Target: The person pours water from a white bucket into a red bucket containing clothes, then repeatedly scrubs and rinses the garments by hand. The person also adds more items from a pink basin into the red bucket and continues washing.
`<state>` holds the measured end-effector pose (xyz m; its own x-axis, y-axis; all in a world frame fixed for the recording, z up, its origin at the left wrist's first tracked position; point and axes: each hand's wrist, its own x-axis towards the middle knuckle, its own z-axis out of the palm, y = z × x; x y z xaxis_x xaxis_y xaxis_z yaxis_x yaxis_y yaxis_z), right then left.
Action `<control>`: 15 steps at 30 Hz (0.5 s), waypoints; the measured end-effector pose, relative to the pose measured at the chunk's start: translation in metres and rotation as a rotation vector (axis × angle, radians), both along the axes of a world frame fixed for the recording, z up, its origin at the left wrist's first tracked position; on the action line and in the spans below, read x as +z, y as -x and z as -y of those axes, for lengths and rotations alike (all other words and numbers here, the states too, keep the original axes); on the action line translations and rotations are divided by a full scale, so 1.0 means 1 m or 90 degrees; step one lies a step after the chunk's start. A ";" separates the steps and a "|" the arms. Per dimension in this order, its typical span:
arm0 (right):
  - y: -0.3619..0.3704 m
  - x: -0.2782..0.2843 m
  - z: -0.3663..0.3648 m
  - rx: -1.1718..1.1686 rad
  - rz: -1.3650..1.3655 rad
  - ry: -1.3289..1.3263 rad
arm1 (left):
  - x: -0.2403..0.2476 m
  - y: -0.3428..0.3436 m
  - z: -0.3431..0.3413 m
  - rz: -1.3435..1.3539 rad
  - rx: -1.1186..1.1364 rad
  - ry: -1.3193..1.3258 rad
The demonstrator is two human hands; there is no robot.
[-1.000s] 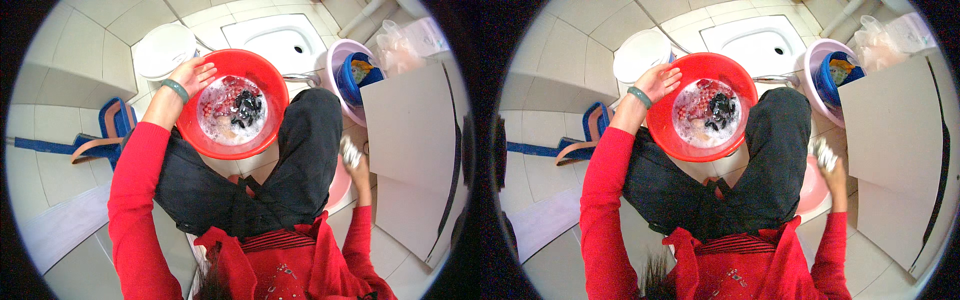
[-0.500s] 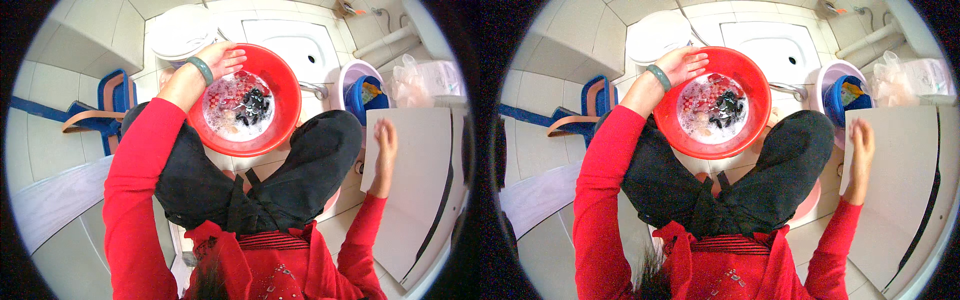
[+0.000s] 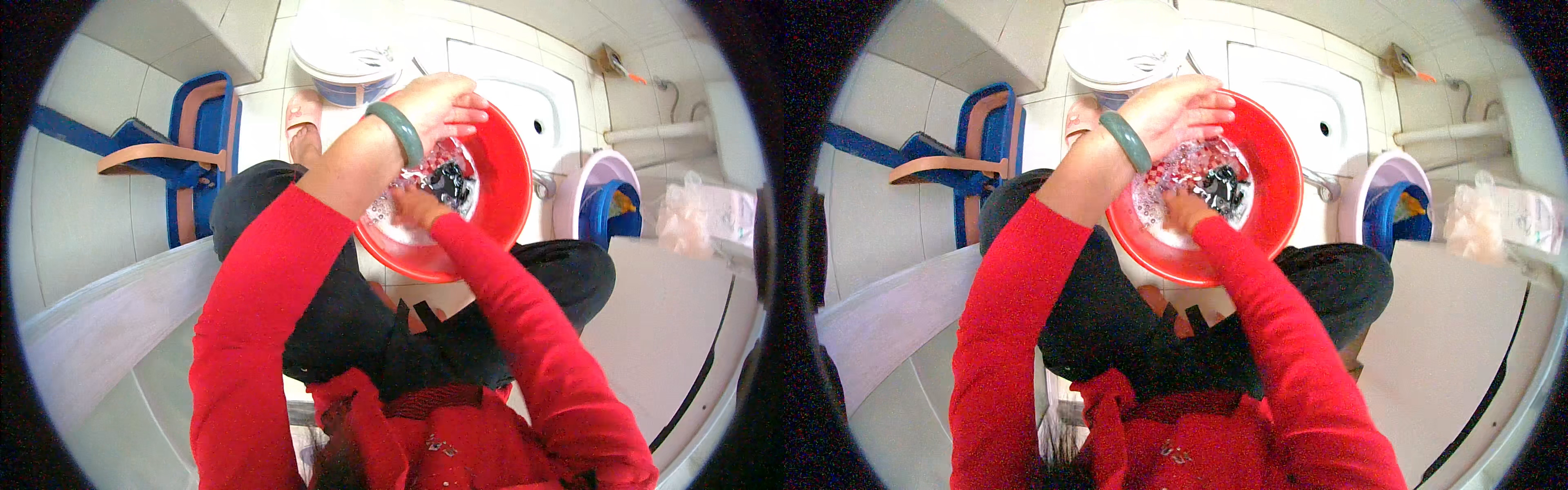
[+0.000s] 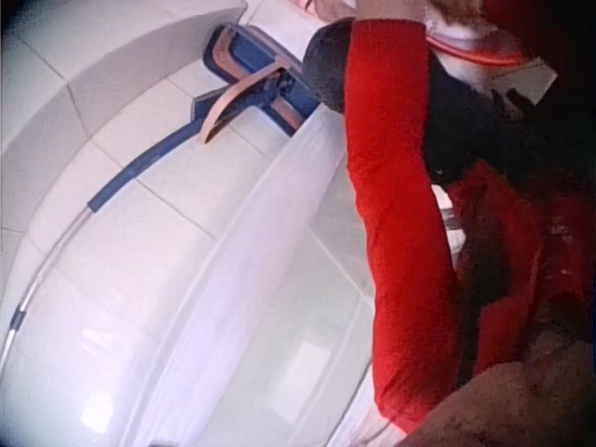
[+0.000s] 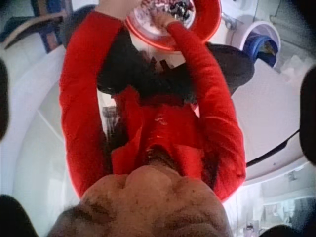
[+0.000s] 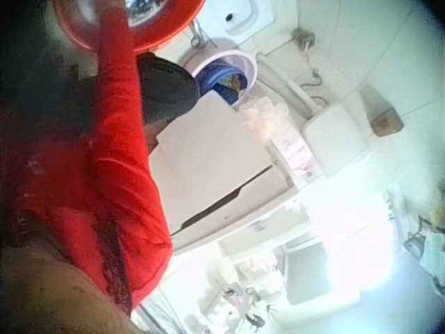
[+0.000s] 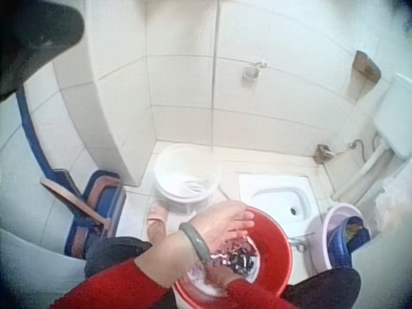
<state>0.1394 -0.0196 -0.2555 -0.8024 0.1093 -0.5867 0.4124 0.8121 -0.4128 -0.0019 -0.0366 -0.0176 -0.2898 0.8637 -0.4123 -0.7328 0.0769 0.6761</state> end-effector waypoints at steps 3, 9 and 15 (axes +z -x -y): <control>-0.005 -0.037 0.019 0.115 0.031 -0.034 | 0.007 0.004 0.001 0.003 -0.003 -0.010; -0.010 -0.028 -0.046 -0.259 -0.013 -0.047 | 0.011 0.009 -0.004 -0.002 0.015 -0.023; -0.008 0.072 -0.097 -0.531 -0.142 0.434 | -0.028 -0.001 -0.017 -0.116 0.013 0.179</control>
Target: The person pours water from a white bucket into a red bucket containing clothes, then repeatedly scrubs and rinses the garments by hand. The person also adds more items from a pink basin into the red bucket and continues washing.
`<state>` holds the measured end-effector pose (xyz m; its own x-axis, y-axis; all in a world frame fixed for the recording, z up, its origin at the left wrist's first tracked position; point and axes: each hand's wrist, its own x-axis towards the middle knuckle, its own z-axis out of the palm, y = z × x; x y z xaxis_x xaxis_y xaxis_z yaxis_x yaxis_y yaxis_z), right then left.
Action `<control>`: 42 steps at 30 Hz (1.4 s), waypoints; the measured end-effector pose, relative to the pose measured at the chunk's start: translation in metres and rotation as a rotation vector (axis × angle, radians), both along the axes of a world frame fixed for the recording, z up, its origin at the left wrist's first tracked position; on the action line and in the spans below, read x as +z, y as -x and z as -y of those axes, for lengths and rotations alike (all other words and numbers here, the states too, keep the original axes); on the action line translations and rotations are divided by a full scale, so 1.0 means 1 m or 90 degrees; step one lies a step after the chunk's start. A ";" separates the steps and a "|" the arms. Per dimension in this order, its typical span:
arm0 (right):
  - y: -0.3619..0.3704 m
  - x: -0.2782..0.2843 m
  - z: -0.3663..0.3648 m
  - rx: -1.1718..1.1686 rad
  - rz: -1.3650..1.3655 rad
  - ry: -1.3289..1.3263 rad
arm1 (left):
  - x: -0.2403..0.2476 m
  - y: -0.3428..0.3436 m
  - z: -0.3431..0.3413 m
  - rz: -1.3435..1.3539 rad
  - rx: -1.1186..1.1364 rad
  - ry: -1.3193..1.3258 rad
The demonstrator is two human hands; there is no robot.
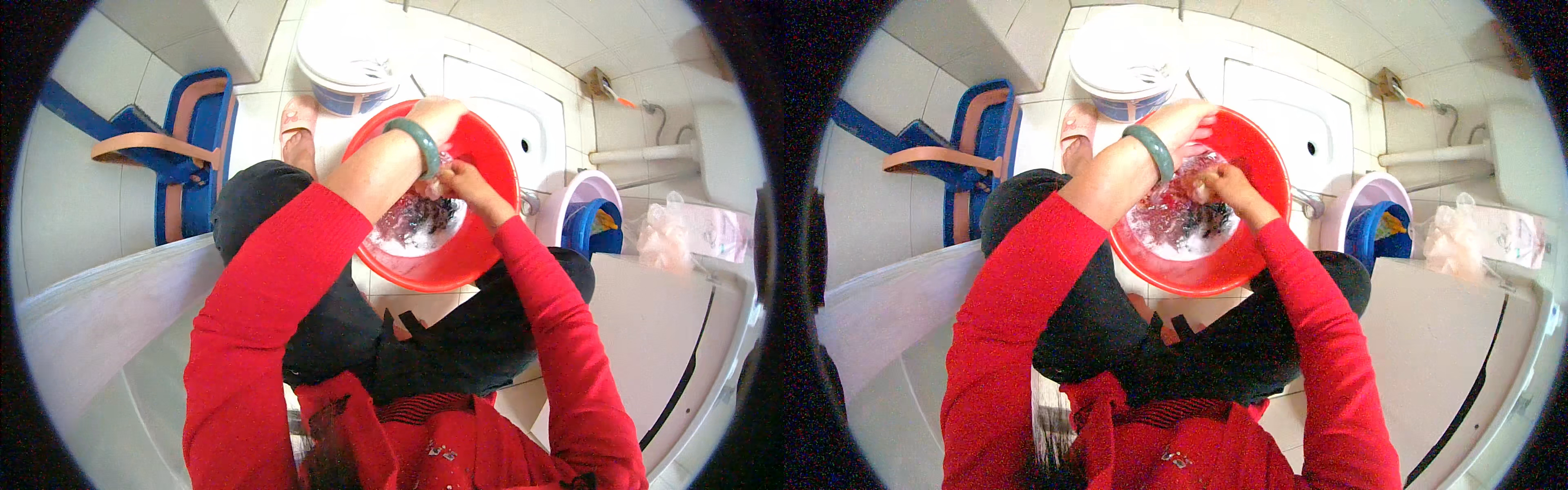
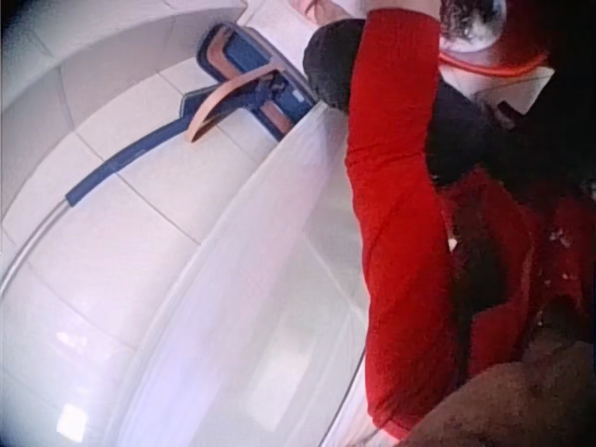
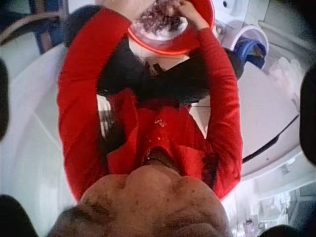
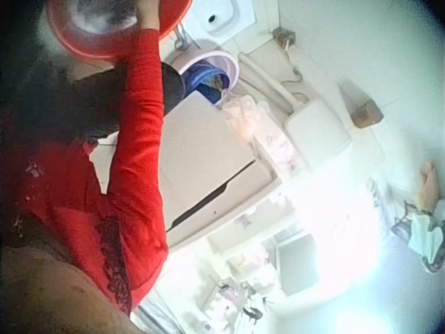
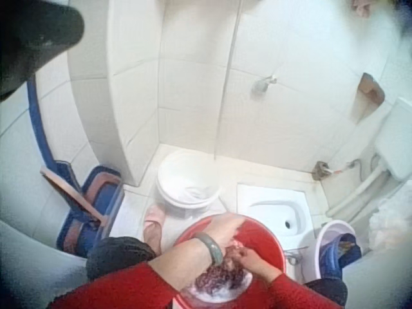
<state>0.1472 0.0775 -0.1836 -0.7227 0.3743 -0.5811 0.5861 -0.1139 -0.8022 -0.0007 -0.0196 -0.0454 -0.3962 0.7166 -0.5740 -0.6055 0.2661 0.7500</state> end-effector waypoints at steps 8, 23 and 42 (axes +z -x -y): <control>-0.005 0.123 0.021 0.041 -0.213 -0.101 | -0.076 -0.038 -0.010 0.321 0.038 0.087; -0.019 0.078 0.055 0.257 -0.132 -0.822 | -0.104 -0.078 -0.002 0.446 0.234 -0.105; -0.027 0.057 -0.021 0.054 -0.021 -0.614 | -0.085 -0.090 -0.001 0.352 -0.066 -0.171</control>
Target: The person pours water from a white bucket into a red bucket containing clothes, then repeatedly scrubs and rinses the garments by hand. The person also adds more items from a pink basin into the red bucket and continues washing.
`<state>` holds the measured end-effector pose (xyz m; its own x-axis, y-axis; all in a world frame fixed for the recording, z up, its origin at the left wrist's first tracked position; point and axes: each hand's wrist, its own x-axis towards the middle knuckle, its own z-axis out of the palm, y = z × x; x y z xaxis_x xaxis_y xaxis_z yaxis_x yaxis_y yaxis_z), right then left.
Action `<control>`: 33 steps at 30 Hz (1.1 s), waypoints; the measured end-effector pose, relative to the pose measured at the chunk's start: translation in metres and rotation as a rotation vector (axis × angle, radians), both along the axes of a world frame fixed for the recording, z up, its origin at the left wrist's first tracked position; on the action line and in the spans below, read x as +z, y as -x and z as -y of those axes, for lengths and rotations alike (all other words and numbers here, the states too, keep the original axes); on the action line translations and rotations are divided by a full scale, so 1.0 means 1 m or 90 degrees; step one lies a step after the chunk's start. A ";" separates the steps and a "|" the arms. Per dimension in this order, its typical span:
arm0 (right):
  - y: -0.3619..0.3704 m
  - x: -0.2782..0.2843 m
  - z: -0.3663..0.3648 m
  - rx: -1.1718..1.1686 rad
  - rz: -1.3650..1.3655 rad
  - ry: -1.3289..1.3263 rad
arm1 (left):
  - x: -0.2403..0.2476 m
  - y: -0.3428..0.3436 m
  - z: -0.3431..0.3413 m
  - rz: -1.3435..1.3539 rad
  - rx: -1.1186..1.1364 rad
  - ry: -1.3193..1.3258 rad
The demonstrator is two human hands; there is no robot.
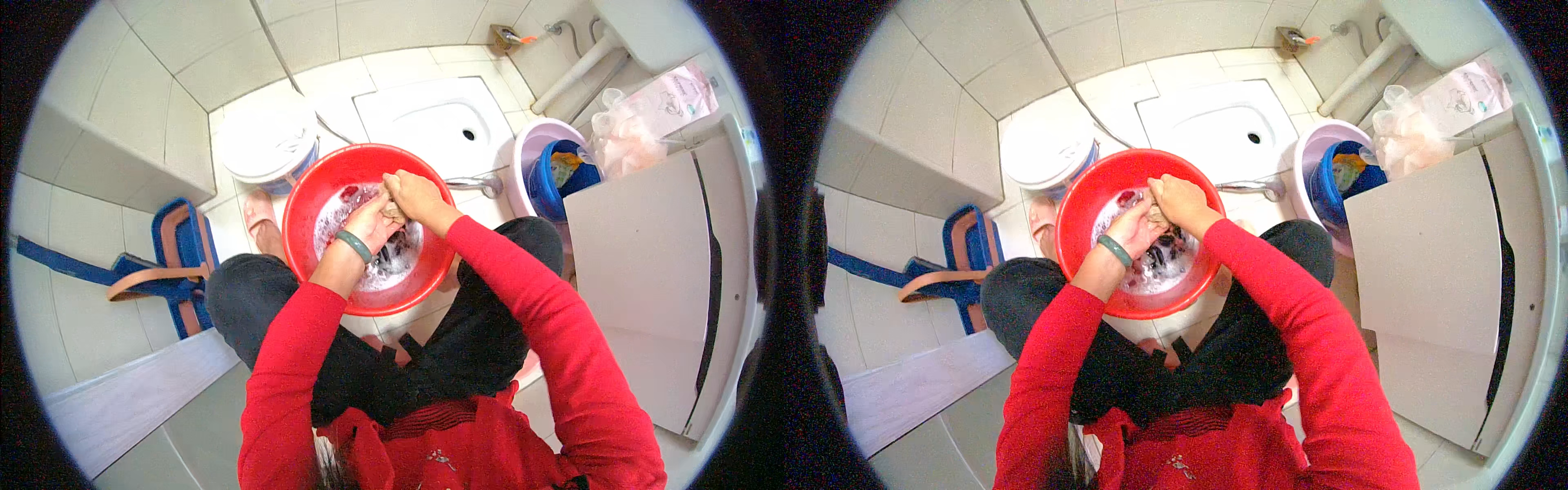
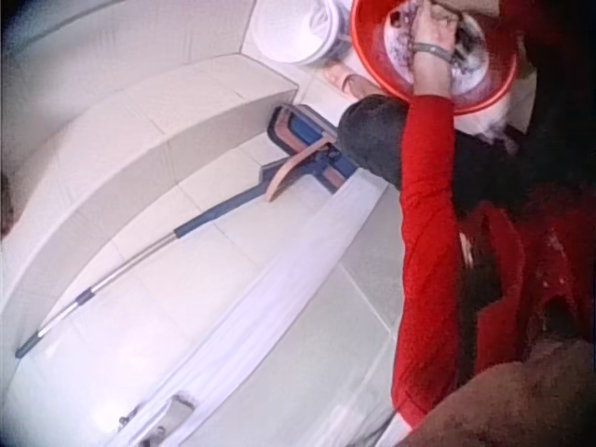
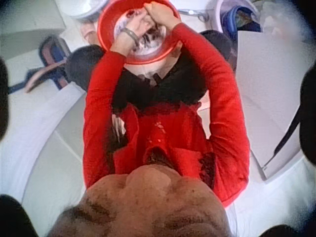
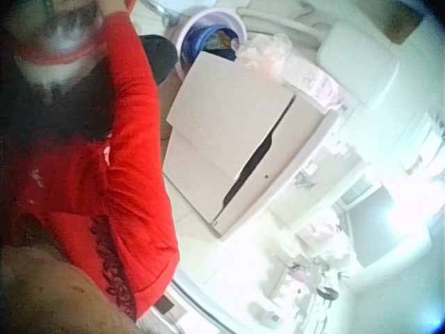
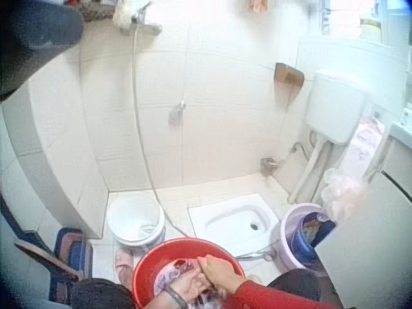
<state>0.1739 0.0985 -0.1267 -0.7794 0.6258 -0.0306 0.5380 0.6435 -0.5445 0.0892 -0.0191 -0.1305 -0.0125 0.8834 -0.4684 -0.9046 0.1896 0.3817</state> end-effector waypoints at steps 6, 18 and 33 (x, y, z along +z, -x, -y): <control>0.000 0.071 -0.022 -0.132 -0.245 0.808 | 0.032 0.042 -0.012 -0.055 0.051 -0.112; -0.002 0.104 -0.059 -0.252 -0.684 0.921 | 0.086 0.069 -0.014 -0.067 0.097 -0.037; -0.014 0.123 -0.060 -0.241 -0.723 1.112 | 0.095 0.046 -0.017 -0.158 0.093 -0.083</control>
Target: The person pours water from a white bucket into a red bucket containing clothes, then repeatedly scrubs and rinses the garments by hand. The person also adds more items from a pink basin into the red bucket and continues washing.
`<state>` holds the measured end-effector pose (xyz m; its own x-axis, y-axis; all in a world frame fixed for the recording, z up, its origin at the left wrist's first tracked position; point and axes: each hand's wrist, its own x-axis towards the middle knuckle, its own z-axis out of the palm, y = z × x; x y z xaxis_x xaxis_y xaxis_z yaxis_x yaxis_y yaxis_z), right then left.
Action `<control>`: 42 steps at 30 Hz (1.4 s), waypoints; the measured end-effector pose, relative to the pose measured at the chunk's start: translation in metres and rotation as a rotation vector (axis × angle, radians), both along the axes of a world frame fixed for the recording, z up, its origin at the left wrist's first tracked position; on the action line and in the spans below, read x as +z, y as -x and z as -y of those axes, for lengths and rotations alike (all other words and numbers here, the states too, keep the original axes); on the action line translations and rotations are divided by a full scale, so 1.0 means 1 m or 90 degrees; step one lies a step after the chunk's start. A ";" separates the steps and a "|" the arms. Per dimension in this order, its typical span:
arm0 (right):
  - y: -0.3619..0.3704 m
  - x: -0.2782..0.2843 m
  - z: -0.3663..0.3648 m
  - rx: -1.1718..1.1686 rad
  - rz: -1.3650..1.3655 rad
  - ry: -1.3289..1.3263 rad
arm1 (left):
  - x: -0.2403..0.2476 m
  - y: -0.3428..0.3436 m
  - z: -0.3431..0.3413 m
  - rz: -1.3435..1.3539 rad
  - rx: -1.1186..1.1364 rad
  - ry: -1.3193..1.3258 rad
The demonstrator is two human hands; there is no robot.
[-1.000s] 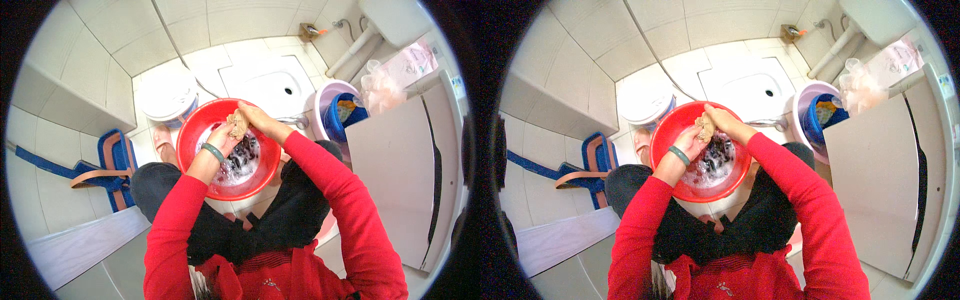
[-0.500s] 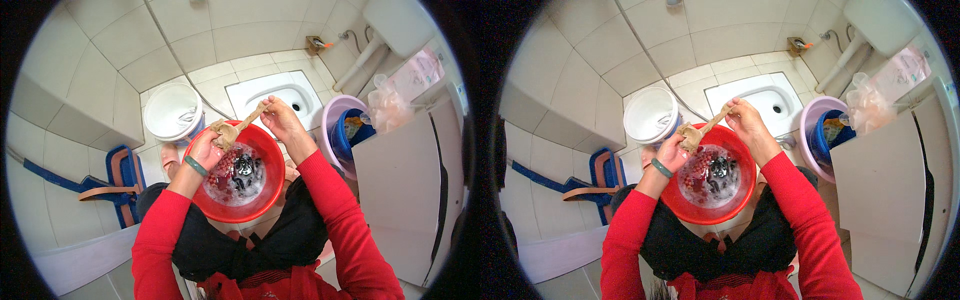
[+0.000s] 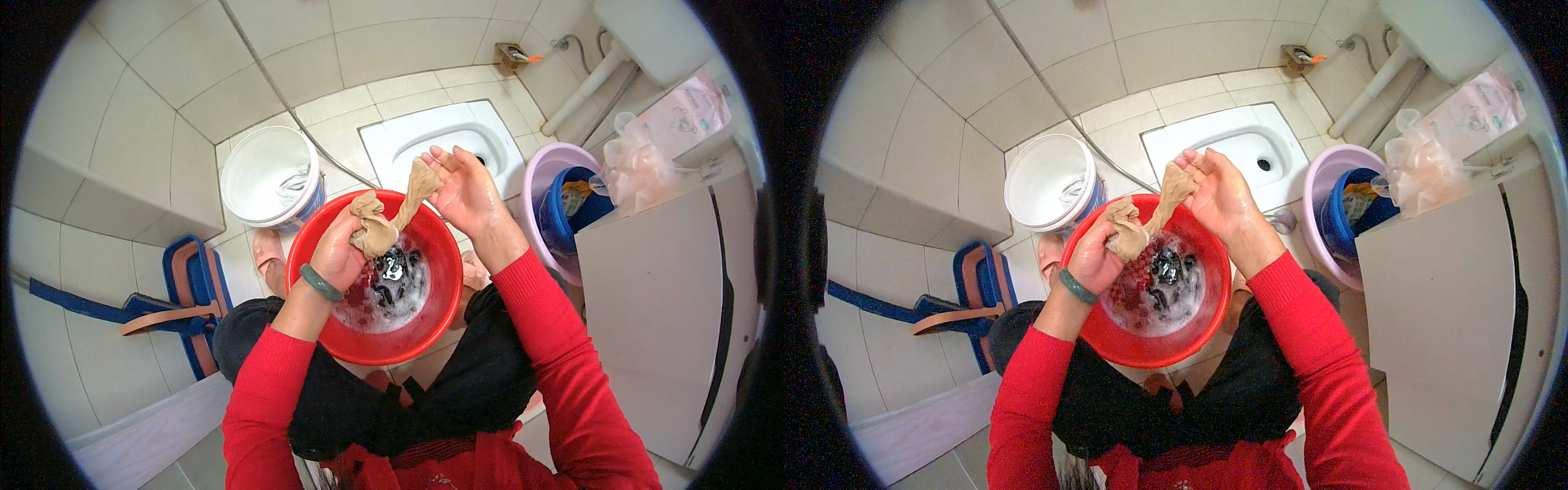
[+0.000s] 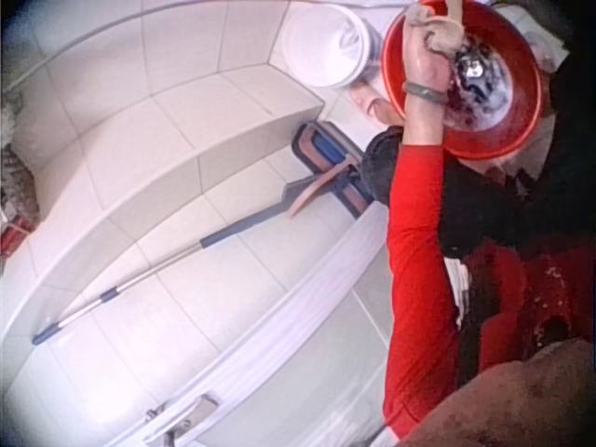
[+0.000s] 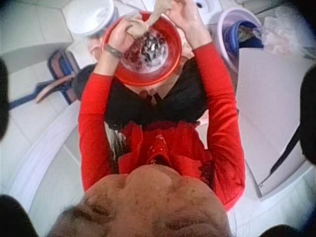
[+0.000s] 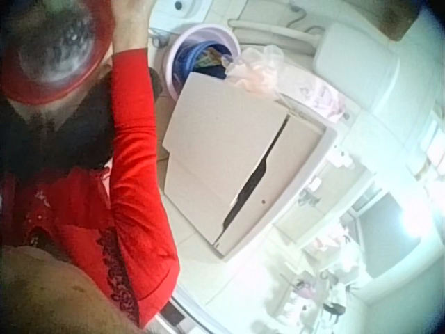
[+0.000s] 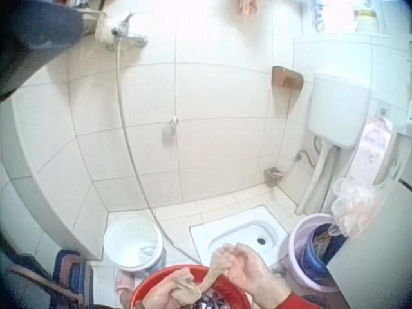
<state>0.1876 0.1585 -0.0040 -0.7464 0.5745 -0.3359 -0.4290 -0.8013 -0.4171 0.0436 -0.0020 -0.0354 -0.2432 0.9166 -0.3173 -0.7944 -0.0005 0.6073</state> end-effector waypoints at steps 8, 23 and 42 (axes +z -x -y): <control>0.014 -0.006 0.039 0.236 0.184 -0.341 | 0.008 -0.004 0.002 -0.119 -0.106 -0.027; -0.010 -0.016 -0.022 -0.139 0.182 -0.183 | 0.006 0.002 0.017 -0.266 -0.293 0.058; -0.013 0.003 -0.007 0.058 0.113 -0.243 | -0.026 0.011 0.015 -0.219 -0.125 0.153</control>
<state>0.2003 0.1659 -0.0011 -0.7498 0.6168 -0.2395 -0.2585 -0.6063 -0.7521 0.0321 -0.0169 -0.0617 -0.2012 0.8660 -0.4578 -0.5184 0.3024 0.7999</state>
